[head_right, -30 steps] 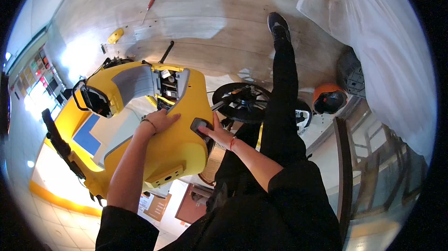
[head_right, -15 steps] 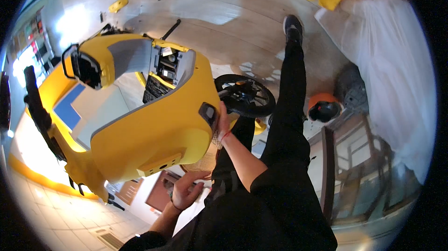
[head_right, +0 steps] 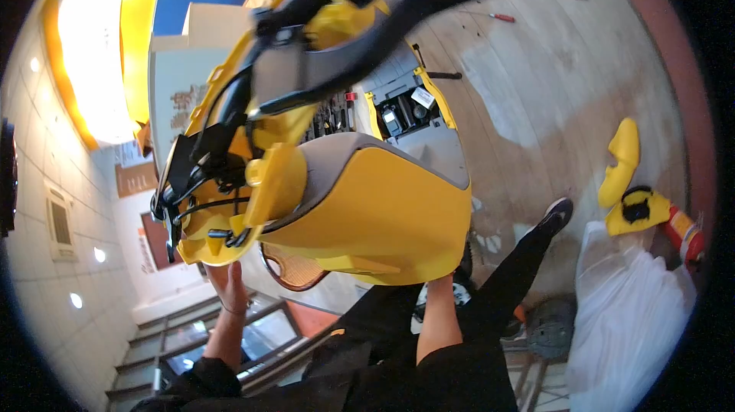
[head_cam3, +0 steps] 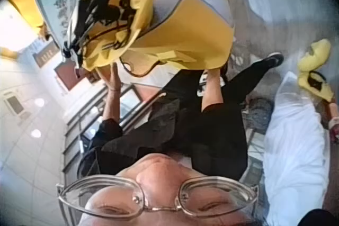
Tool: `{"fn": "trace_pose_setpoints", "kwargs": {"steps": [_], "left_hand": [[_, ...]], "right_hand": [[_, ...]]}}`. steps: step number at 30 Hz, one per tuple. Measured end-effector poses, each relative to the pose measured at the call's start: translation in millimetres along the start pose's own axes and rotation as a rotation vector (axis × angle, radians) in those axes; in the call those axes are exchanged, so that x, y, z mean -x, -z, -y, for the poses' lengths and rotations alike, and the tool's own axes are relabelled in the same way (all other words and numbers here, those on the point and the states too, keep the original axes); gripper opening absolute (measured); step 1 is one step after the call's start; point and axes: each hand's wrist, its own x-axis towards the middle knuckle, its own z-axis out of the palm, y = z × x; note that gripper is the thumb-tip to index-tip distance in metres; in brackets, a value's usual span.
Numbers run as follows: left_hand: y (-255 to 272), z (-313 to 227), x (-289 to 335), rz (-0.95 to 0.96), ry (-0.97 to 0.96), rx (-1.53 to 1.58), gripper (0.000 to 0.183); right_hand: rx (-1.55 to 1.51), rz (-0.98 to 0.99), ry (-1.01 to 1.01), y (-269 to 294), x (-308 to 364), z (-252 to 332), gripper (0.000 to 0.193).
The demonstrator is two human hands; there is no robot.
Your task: Assembling the body panels of a yellow electric scooter using an electric drill.
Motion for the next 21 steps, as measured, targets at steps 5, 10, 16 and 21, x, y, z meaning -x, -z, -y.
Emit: {"fn": "trace_pose_setpoints", "kwargs": {"steps": [5,10,16,21], "left_hand": [[47,64,-38,0.878,-0.129,-0.925,0.050],[54,100,-44,0.762,-0.142,-0.645,0.049],[17,115,-28,0.662,-0.167,-0.367,0.048],[-8,124,-20,0.548,-0.324,-0.257,0.044]], "right_hand": [[0.259,-0.082,-0.010,-12,17,5,0.042],[0.450,-0.204,-0.020,-7,30,-2,0.041],[0.617,-0.392,-0.040,5,42,8,0.040],[0.821,-0.522,0.042,-17,44,43,0.039]]}}
